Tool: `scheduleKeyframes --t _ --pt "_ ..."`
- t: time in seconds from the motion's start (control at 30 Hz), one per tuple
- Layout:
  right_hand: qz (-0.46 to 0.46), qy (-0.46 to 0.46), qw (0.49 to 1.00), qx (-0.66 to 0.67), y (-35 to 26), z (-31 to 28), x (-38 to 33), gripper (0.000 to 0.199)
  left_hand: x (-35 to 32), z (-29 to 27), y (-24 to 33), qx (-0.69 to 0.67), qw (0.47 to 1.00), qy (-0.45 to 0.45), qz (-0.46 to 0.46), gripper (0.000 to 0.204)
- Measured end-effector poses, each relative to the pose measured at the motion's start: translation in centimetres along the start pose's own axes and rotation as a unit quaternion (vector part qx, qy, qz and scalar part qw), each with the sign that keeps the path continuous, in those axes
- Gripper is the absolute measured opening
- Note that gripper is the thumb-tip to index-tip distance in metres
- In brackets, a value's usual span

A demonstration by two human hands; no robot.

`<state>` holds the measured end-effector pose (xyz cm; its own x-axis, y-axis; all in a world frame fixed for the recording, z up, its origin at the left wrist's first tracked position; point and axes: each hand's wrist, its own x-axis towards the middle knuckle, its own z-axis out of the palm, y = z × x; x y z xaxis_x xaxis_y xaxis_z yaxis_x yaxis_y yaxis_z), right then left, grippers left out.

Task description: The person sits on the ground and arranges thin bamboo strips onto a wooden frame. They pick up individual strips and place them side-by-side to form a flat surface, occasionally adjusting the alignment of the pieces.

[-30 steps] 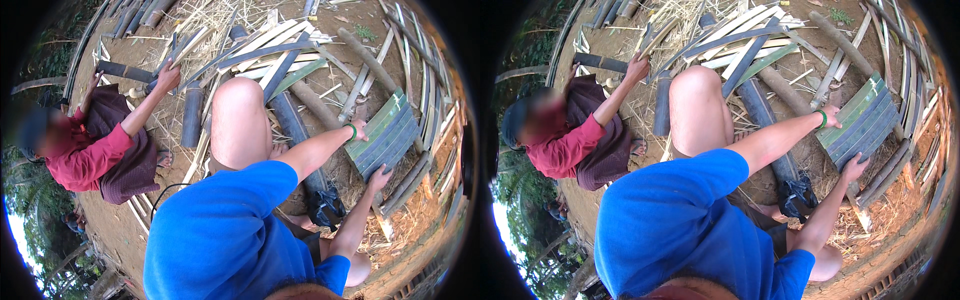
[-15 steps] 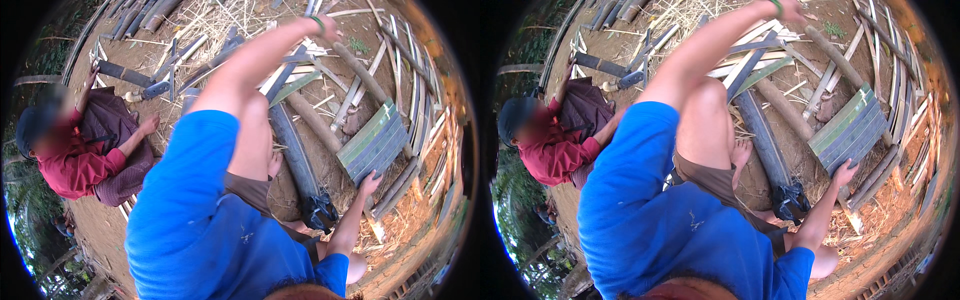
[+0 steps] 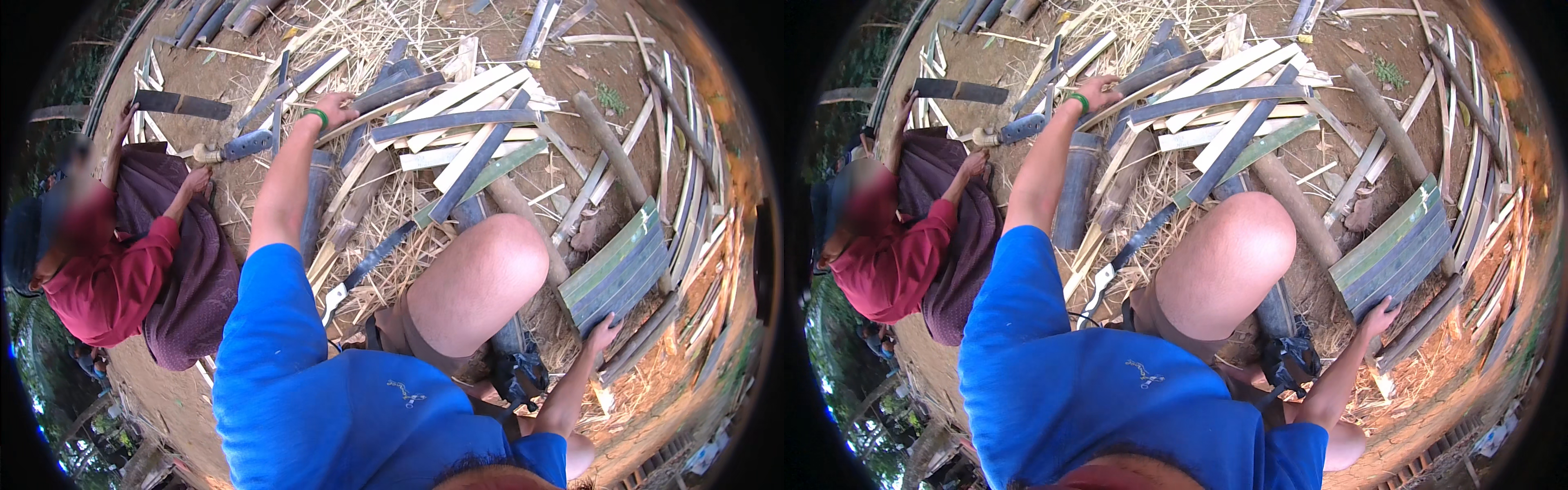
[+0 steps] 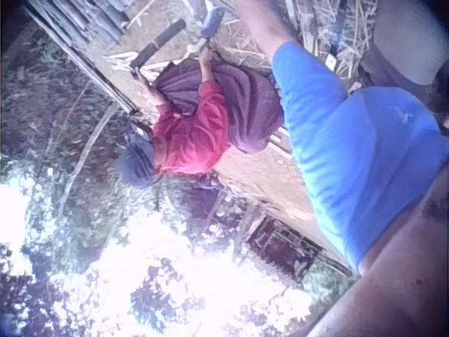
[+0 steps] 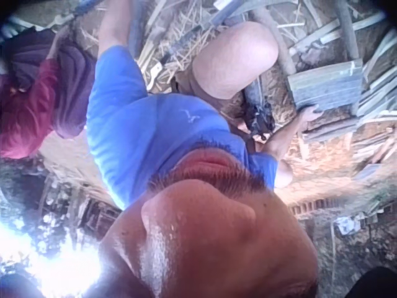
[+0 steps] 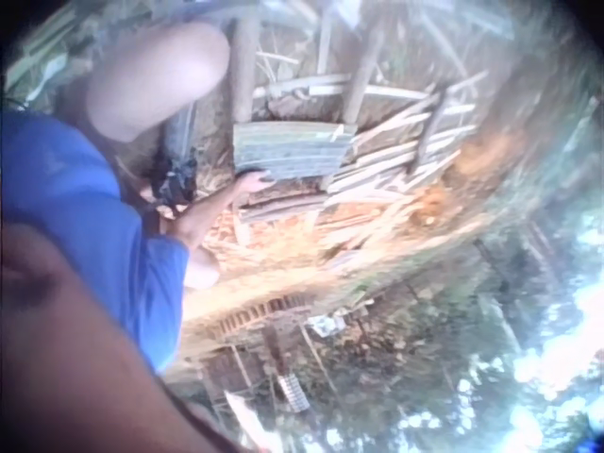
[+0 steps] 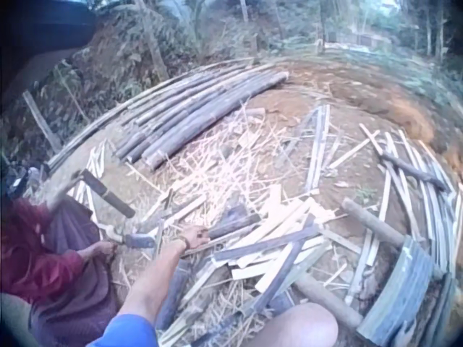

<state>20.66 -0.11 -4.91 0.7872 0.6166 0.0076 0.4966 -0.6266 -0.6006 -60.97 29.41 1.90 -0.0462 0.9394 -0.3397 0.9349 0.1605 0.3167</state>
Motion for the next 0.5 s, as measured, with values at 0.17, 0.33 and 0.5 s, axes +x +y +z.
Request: scheduleKeyframes --t 0.17,0.33,0.5 --pt "-0.01 -0.004 1.0 0.01 0.5 0.4 0.1 0.066 -1.2 1.7 1.4 0.032 0.991 0.12 0.045 0.041" --pt "0.004 -0.01 1.0 0.007 0.0 0.4 0.1 0.065 -4.0 -0.5 7.4 -0.049 0.933 0.33 0.135 0.022" --pt "-0.012 0.001 1.0 -0.002 -0.3 0.2 0.2 0.064 -6.0 -1.8 12.9 -0.051 0.81 0.537 0.231 0.023"
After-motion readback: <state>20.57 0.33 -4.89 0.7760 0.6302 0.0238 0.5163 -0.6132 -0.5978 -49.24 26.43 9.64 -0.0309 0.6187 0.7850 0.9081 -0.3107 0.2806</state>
